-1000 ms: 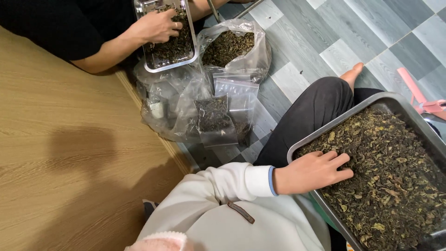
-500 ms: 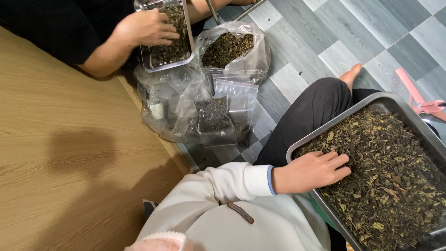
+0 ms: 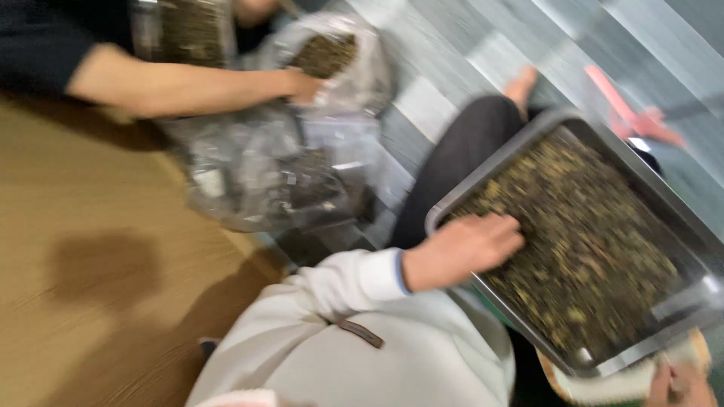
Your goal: Manually sorting through dried tea leaves in a metal tray to remove stems and debris.
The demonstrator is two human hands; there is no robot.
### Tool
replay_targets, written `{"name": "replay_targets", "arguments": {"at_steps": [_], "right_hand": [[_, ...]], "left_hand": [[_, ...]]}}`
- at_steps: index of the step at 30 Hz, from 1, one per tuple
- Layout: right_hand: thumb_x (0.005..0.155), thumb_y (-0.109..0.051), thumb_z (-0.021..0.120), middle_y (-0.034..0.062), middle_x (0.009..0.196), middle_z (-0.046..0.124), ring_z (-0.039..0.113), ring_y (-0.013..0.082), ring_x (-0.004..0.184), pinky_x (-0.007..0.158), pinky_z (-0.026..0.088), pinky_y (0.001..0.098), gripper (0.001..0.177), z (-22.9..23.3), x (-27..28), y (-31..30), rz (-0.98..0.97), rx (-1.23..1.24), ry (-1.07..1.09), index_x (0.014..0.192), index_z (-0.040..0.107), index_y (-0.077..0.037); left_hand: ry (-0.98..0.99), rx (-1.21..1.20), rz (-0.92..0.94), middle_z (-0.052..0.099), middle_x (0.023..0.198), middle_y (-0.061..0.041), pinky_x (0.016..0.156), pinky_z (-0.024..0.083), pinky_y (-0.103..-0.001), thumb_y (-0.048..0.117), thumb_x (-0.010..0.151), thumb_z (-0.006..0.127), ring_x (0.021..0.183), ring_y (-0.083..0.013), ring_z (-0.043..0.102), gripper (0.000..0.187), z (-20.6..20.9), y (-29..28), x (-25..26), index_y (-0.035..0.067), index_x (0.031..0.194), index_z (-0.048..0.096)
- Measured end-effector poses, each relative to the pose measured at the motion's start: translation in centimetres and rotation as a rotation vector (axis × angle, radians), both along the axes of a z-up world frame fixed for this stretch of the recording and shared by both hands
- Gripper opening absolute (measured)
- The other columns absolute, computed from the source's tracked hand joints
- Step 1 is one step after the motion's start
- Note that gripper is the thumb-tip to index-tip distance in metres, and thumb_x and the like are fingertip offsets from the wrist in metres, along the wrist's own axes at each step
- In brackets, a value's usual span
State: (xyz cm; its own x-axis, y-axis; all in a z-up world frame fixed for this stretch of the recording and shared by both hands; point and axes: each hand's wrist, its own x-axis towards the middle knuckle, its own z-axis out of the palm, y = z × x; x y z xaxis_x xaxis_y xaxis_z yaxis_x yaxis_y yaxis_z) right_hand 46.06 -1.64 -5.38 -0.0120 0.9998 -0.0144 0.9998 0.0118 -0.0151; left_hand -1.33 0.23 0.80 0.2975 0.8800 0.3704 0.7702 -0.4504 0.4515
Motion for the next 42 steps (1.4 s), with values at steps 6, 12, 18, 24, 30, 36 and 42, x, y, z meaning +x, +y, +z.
{"name": "replay_targets", "arguments": {"at_steps": [6, 12, 18, 24, 30, 36, 42], "right_hand": [[0.137, 0.007, 0.07, 0.0214, 0.118, 0.067, 0.062, 0.0327, 0.103, 0.094, 0.048, 0.0429, 0.006, 6.9, -5.8, 1.0, 0.071, 0.176, 0.325, 0.137, 0.074, 0.01], [0.104, -0.008, 0.089, 0.0159, 0.111, 0.078, 0.069, 0.0304, 0.103, 0.099, 0.055, 0.0419, 0.017, 15.1, -22.0, 7.9, 0.64, 0.213, 0.196, 0.116, 0.081, 0.0], [0.098, -0.012, 0.082, 0.0107, 0.107, 0.072, 0.063, 0.0268, 0.095, 0.09, 0.053, 0.0377, 0.016, 14.5, -28.9, 12.7, 0.888, 0.172, 0.203, 0.108, 0.073, -0.003], [0.09, -0.008, 0.084, 0.0103, 0.105, 0.067, 0.06, 0.027, 0.095, 0.09, 0.053, 0.0372, 0.025, 12.3, -31.1, 14.2, 0.938, 0.16, 0.221, 0.112, 0.073, -0.003], [0.092, -0.011, 0.08, 0.008, 0.104, 0.063, 0.06, 0.0266, 0.101, 0.091, 0.055, 0.0384, 0.023, 11.1, -32.1, 14.7, 0.964, 0.174, 0.179, 0.113, 0.073, -0.006], [0.1, -0.012, 0.073, 0.0071, 0.109, 0.068, 0.062, 0.0286, 0.103, 0.098, 0.052, 0.0382, 0.007, 10.2, -31.7, 14.3, 1.015, 0.213, 0.162, 0.107, 0.071, -0.012], [0.103, -0.019, 0.08, 0.0005, 0.11, 0.07, 0.063, 0.0226, 0.101, 0.094, 0.056, 0.0338, 0.011, 10.3, -30.5, 13.9, 0.949, 0.25, 0.009, 0.112, 0.075, -0.016]], "left_hand": [[-0.033, -0.109, -0.084, 0.051, 0.099, -0.01, 0.069, 0.051, -0.037, -0.006, 0.092, 0.063, 0.083, -0.0243, 0.056, 0.017, 0.5, -0.7, -1.1, 0.002, 0.106, 0.058], [0.088, -0.056, 0.033, 0.057, 0.091, -0.005, 0.075, 0.043, -0.035, 0.022, 0.102, 0.068, 0.083, -0.021, 0.053, 0.017, 0.6, 0.4, -2.2, 0.011, 0.09, 0.062], [0.347, 0.156, 0.18, 0.052, 0.098, -0.006, 0.075, 0.037, -0.037, 0.014, 0.101, 0.062, 0.088, -0.0231, 0.048, 0.004, 2.4, 4.0, -3.5, 0.012, 0.097, 0.062], [0.537, 0.224, 0.266, 0.054, 0.101, -0.004, 0.076, 0.038, -0.035, 0.014, 0.096, 0.059, 0.095, -0.0217, 0.049, 0.011, 1.9, 6.4, -2.8, 0.016, 0.085, 0.06], [0.427, 0.23, 0.244, 0.057, 0.099, -0.008, 0.076, 0.038, -0.038, 0.011, 0.093, 0.063, 0.098, -0.0255, 0.052, 0.008, 0.2, 6.3, -2.1, 0.012, 0.085, 0.063], [0.355, 0.202, 0.285, 0.055, 0.089, -0.001, 0.073, 0.04, -0.04, 0.017, 0.091, 0.062, 0.091, -0.0239, 0.054, 0.008, -0.3, 5.5, -1.5, 0.018, 0.083, 0.063], [0.318, 0.248, 0.28, 0.057, 0.092, -0.003, 0.079, 0.039, -0.036, 0.009, 0.099, 0.062, 0.093, -0.0221, 0.052, 0.01, 0.9, 4.3, -1.6, 0.011, 0.089, 0.063]]}}
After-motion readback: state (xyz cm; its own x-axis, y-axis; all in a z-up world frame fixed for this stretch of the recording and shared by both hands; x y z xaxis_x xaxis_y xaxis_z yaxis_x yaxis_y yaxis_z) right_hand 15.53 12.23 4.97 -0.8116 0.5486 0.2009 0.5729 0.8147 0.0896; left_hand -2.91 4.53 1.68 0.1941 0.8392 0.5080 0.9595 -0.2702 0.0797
